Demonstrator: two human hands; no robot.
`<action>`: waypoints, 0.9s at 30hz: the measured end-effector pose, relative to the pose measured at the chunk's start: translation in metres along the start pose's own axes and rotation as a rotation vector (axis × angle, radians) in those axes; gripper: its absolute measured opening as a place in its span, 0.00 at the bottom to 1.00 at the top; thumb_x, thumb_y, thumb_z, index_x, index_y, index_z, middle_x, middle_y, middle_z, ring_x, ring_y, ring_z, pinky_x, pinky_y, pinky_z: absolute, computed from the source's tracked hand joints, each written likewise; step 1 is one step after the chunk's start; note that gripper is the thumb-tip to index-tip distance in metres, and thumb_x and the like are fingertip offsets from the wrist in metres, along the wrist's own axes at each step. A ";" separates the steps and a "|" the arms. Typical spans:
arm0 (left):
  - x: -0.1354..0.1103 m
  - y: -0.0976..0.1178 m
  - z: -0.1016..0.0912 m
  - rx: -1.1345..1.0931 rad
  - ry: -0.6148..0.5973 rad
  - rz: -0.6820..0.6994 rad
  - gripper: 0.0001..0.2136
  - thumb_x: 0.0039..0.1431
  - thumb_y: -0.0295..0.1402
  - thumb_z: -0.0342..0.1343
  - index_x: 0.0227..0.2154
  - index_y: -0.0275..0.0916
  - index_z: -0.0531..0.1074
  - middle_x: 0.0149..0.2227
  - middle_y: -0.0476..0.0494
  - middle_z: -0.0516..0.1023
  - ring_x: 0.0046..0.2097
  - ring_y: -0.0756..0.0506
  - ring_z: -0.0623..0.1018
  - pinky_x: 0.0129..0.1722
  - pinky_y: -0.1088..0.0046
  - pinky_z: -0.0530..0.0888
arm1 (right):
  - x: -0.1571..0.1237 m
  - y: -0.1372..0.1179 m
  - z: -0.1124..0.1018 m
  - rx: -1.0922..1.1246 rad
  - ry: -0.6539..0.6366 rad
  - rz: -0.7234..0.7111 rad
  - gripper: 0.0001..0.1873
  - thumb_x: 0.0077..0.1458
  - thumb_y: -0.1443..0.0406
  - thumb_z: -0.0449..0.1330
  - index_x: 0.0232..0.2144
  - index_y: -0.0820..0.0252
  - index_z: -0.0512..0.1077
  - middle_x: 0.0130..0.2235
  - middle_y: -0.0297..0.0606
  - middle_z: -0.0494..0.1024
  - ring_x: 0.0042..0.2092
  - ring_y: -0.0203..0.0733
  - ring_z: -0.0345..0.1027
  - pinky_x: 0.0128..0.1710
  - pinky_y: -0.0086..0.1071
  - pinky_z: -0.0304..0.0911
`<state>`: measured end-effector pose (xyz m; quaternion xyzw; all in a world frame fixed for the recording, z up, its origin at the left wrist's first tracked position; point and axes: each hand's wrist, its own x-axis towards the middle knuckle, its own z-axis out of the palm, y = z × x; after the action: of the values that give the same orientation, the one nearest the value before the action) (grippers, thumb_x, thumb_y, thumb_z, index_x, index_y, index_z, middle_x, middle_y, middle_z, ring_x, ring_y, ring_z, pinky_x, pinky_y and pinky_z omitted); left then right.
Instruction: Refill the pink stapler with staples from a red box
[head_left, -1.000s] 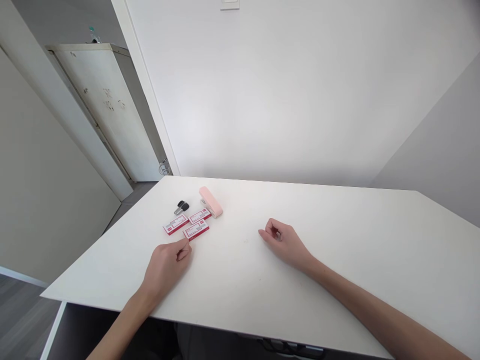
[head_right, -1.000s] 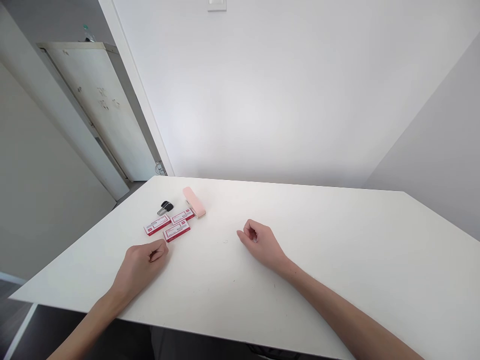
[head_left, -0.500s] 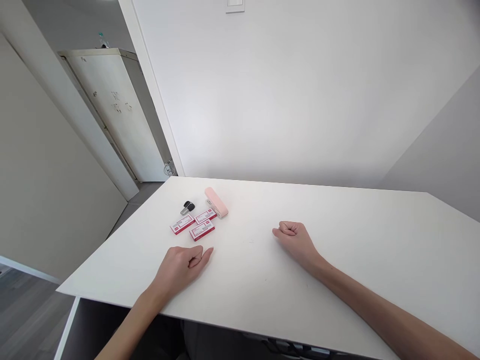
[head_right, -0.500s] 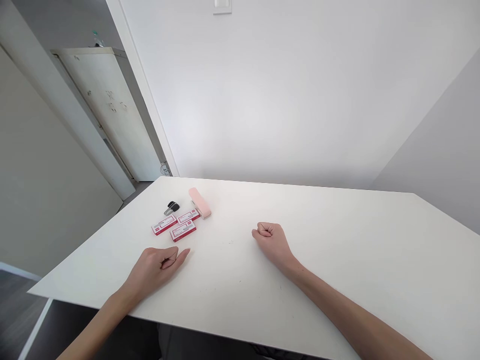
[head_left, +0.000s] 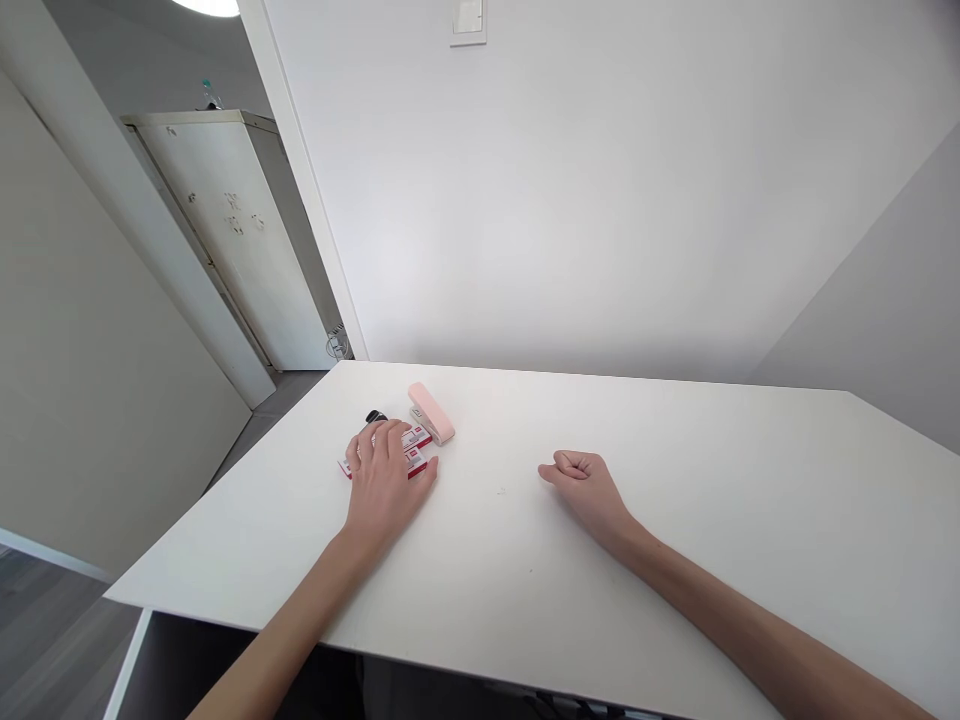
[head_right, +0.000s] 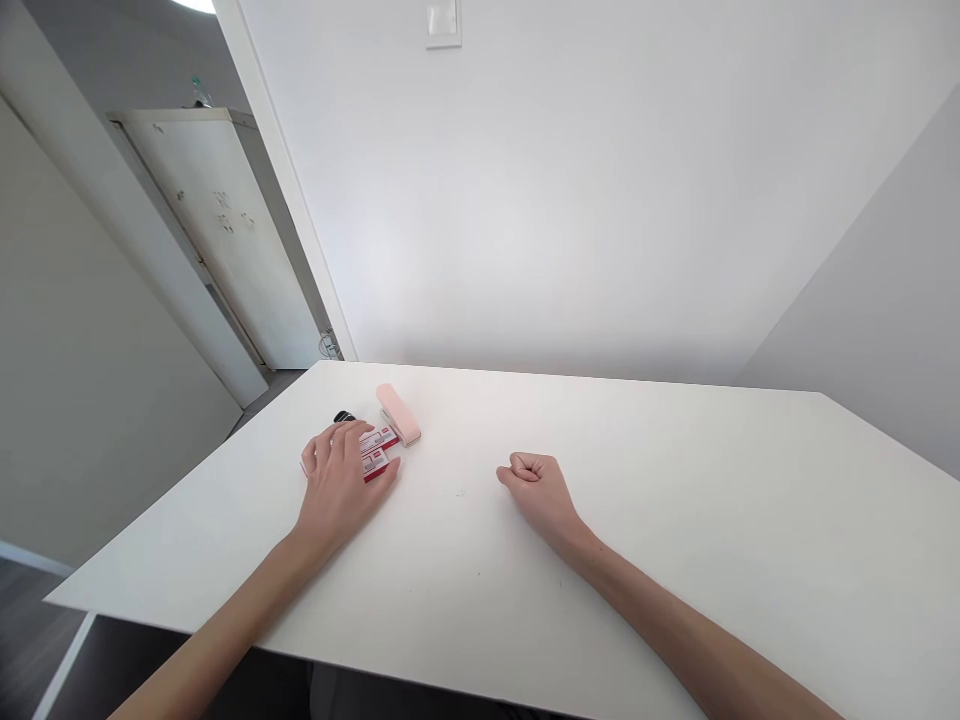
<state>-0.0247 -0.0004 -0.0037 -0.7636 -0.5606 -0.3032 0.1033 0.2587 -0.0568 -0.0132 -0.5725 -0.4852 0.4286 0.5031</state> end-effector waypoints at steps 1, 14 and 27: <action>0.003 0.000 0.004 0.007 -0.008 0.002 0.20 0.65 0.41 0.56 0.56 0.40 0.67 0.59 0.30 0.77 0.66 0.27 0.69 0.68 0.43 0.59 | 0.000 0.000 0.000 -0.004 -0.001 0.003 0.27 0.48 0.63 0.61 0.24 0.54 0.39 0.25 0.27 0.42 0.29 0.34 0.33 0.28 0.34 0.33; 0.009 -0.013 0.019 -0.034 -0.080 -0.043 0.17 0.69 0.41 0.51 0.56 0.39 0.67 0.54 0.30 0.80 0.62 0.30 0.74 0.69 0.40 0.60 | 0.001 -0.005 0.001 -0.015 -0.027 0.022 0.28 0.49 0.62 0.61 0.23 0.54 0.40 0.25 0.26 0.42 0.28 0.34 0.32 0.28 0.34 0.33; 0.008 -0.004 0.016 0.000 -0.066 0.013 0.14 0.70 0.36 0.49 0.53 0.39 0.71 0.54 0.29 0.80 0.62 0.29 0.74 0.68 0.41 0.60 | 0.002 0.001 0.001 -0.074 -0.120 -0.002 0.27 0.54 0.64 0.61 0.24 0.53 0.41 0.26 0.26 0.42 0.29 0.34 0.33 0.30 0.34 0.33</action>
<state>-0.0217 0.0155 -0.0125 -0.7767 -0.5589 -0.2773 0.0867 0.2586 -0.0544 -0.0143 -0.5635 -0.5304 0.4436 0.4521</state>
